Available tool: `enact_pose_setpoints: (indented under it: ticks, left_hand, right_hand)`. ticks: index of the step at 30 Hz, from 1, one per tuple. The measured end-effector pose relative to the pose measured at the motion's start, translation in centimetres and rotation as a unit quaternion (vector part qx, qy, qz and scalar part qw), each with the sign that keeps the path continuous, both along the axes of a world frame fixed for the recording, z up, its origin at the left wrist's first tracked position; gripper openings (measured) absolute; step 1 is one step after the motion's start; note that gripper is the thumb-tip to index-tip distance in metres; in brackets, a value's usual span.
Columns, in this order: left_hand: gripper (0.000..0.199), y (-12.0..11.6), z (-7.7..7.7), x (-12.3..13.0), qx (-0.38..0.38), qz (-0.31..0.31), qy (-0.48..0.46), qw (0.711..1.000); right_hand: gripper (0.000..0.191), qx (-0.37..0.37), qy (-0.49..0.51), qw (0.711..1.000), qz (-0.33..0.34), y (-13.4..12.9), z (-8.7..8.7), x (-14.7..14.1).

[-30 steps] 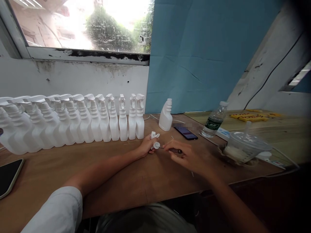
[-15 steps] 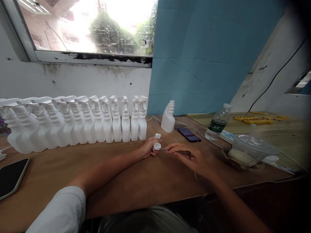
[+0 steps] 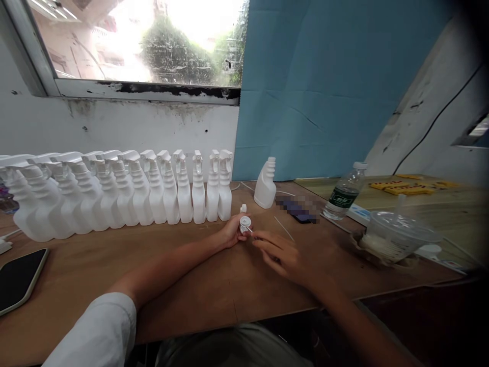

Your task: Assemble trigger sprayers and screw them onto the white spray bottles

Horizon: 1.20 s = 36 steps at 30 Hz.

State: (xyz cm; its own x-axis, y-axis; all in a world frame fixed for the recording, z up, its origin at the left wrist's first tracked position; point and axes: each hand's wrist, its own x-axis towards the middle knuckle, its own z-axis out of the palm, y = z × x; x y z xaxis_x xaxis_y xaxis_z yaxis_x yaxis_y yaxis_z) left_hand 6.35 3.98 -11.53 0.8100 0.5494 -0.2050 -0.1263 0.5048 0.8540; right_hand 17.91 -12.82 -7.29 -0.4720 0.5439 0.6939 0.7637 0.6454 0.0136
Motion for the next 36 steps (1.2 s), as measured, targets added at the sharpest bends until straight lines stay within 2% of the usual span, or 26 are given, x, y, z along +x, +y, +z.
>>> enact_pose_setpoints:
  ticks: [4, 8, 11, 14, 17, 21, 26, 32, 34, 36]
  left_hand:
    - [0.029, 0.0, -0.4, 0.2, 0.007, 0.008, -0.008, 1.0]
    - [0.025, -0.4, -0.6, 0.3, 0.029, 0.018, -0.028, 0.999]
    - [0.026, -1.0, -0.3, 0.3, 0.054, 0.022, -0.051, 0.997]
    - [0.037, -1.6, 0.1, 0.2, 0.077, 0.026, -0.074, 0.994]
    - [0.045, -2.0, 0.5, 0.1, 0.092, 0.029, -0.094, 0.991]
    - [0.041, -2.0, 0.7, 0.0, 0.111, 0.039, -0.112, 0.987]
    - [0.034, -1.9, 0.1, 0.4, 0.163, 0.083, -0.097, 0.978]
    - [0.054, -2.0, -1.1, 0.8, 0.302, 0.124, -0.018, 0.945]
    - [0.06, -2.1, -1.1, 0.6, 0.343, 0.131, 0.007, 0.93]
    - [0.057, -2.3, -0.8, 0.3, 0.379, 0.138, 0.032, 0.914]
  right_hand:
    - [0.035, 0.021, -0.06, 0.998, -0.011, 0.5, -0.6, 0.2]
    - [0.045, 0.005, -0.055, 0.998, -0.035, 0.6, -0.4, 0.2]
    - [0.043, -0.022, -0.071, 0.996, -0.058, 0.7, -0.3, 0.1]
    - [0.039, -0.048, -0.081, 0.993, -0.068, 0.9, -0.4, 0.3]
    - [0.041, -0.058, -0.037, 0.996, -0.05, 0.9, -0.5, 0.8]
    - [0.037, -0.071, 0.064, 0.994, -0.057, 0.5, 0.2, 2.2]
    - [0.026, -0.135, 0.155, 0.969, -0.135, 0.0, 1.5, 4.5]
    - [0.038, -0.278, 0.189, 0.917, -0.217, -0.2, 1.6, 6.9]
    - [0.042, -0.292, 0.182, 0.911, -0.227, -0.6, 1.9, 7.3]
    - [0.044, -0.283, 0.183, 0.91, -0.239, -1.0, 2.3, 7.6]
